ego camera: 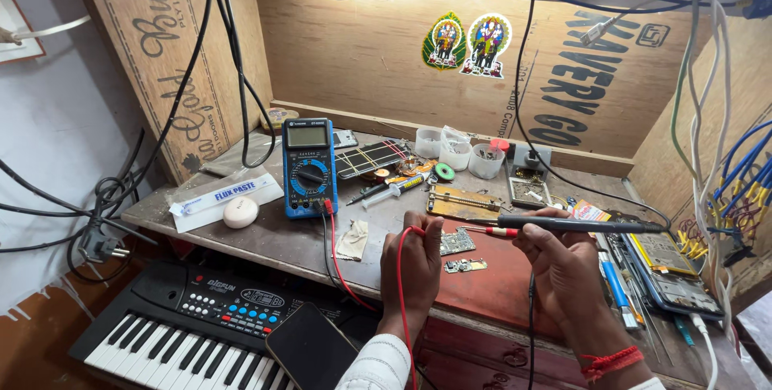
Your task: The person works at an electronics repair bench on a disassembled smartphone motherboard, holding the board with one hand while using a soldering iron with the other to rework components on the board. They briefly reach across the bench for supplies and continue soldering the board throughout the episode.
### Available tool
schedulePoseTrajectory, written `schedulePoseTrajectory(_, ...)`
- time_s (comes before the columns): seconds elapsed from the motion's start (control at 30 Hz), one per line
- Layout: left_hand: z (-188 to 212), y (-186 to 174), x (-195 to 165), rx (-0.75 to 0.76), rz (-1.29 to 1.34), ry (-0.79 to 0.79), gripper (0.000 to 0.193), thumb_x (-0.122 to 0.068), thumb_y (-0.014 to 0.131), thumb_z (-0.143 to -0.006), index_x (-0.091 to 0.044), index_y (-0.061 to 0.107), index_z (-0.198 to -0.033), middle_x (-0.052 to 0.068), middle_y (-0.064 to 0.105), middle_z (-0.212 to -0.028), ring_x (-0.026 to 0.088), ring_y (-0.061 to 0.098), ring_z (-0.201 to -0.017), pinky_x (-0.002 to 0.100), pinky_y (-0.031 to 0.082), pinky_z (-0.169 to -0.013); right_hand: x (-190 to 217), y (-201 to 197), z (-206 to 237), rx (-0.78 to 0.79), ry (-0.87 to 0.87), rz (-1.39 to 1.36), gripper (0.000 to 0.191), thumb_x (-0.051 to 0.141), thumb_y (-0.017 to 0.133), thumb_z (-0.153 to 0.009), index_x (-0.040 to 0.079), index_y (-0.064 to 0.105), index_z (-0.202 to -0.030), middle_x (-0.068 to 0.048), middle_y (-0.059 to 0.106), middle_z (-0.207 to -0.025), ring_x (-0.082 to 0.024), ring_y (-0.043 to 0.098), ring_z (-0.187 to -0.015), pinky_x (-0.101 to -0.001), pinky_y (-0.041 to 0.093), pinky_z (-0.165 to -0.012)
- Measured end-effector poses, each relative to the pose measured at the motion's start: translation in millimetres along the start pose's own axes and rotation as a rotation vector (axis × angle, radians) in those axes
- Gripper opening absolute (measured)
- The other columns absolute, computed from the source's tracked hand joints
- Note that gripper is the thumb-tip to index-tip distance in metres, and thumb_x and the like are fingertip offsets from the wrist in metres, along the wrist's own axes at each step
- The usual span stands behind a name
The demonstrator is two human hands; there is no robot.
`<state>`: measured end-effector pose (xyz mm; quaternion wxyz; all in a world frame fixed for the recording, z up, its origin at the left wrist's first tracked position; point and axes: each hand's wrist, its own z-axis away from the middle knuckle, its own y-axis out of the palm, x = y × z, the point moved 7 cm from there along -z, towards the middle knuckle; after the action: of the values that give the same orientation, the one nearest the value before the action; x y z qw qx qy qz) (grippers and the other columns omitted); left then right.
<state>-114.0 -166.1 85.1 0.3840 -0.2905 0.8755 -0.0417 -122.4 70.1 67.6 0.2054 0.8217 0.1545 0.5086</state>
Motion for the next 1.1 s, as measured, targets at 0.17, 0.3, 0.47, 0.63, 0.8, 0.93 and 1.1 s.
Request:
schedulePoseTrajectory(0.17,-18,9,21,0.000,-0.018,-0.028,0.037,-0.043,0.049,-0.106,-0.010,0.056,-0.093,0.014,0.066,-0.070,0.042,0.063,-0.071,0.050,0.049,-0.069,-14,5,-27,0.040,-0.075,0.138,0.012,0.001,0.060,-0.093,0.001,0.058,-0.105,-0.016,0.072,-0.095,-0.022,0.073,-0.084,-0.0335,0.060,-0.076)
schedulePoseTrajectory(0.3,-26,27,43,-0.009,-0.010,-0.040,0.035,-0.042,0.050,-0.105,-0.010,0.056,-0.093,0.015,0.066,-0.072,0.043,0.062,-0.072,0.052,0.048,-0.067,-40,3,-38,0.024,-0.114,0.125,0.010,0.004,0.061,-0.098,0.003,0.058,-0.107,-0.014,0.068,-0.089,-0.021,0.070,-0.077,-0.0337,0.060,-0.070)
schedulePoseTrajectory(0.47,-44,48,72,-0.008,0.022,-0.074,0.037,-0.042,0.051,-0.105,-0.008,0.053,-0.091,0.015,0.065,-0.071,0.043,0.063,-0.074,0.052,0.047,-0.065,-68,0,-59,-0.003,-0.117,0.356,0.009,0.005,0.063,-0.097,0.001,0.058,-0.104,-0.014,0.072,-0.083,-0.017,0.069,-0.069,-0.0304,0.056,-0.062)
schedulePoseTrajectory(0.63,26,75,-7,-0.007,0.055,-0.123,0.040,-0.045,0.049,-0.105,-0.009,0.053,-0.091,0.015,0.064,-0.069,0.040,0.067,-0.071,0.050,0.048,-0.059,19,-50,6,0.013,-0.087,0.518,0.018,0.012,0.068,-0.096,-0.001,0.059,-0.104,-0.012,0.072,-0.083,-0.016,0.071,-0.070,-0.0297,0.060,-0.063)
schedulePoseTrajectory(0.8,45,108,-9,0.006,0.007,-0.129,0.040,-0.047,0.048,-0.105,-0.009,0.054,-0.091,0.015,0.064,-0.068,0.041,0.066,-0.069,0.051,0.047,-0.057,-9,-93,-1,-0.016,-0.004,0.571,0.027,0.019,0.071,-0.092,-0.003,0.060,-0.103,-0.010,0.071,-0.089,-0.017,0.077,-0.080,-0.0308,0.064,-0.065)
schedulePoseTrajectory(0.93,54,136,8,0.005,0.000,-0.107,0.038,-0.044,0.050,-0.105,-0.009,0.053,-0.090,0.016,0.064,-0.069,0.042,0.065,-0.071,0.052,0.046,-0.058,-30,-121,-10,-0.032,0.066,0.534,0.027,0.019,0.070,-0.093,-0.003,0.059,-0.103,-0.012,0.071,-0.090,-0.019,0.076,-0.079,-0.0320,0.065,-0.065)
schedulePoseTrajectory(1.1,68,149,-1,-0.024,0.006,-0.050,0.035,-0.040,0.053,-0.105,-0.008,0.053,-0.090,0.018,0.064,-0.073,0.044,0.064,-0.075,0.054,0.046,-0.060,-36,-143,-7,0.016,0.106,0.528,0.026,0.021,0.068,-0.096,-0.004,0.061,-0.102,-0.012,0.073,-0.092,-0.017,0.075,-0.079,-0.0315,0.064,-0.066)
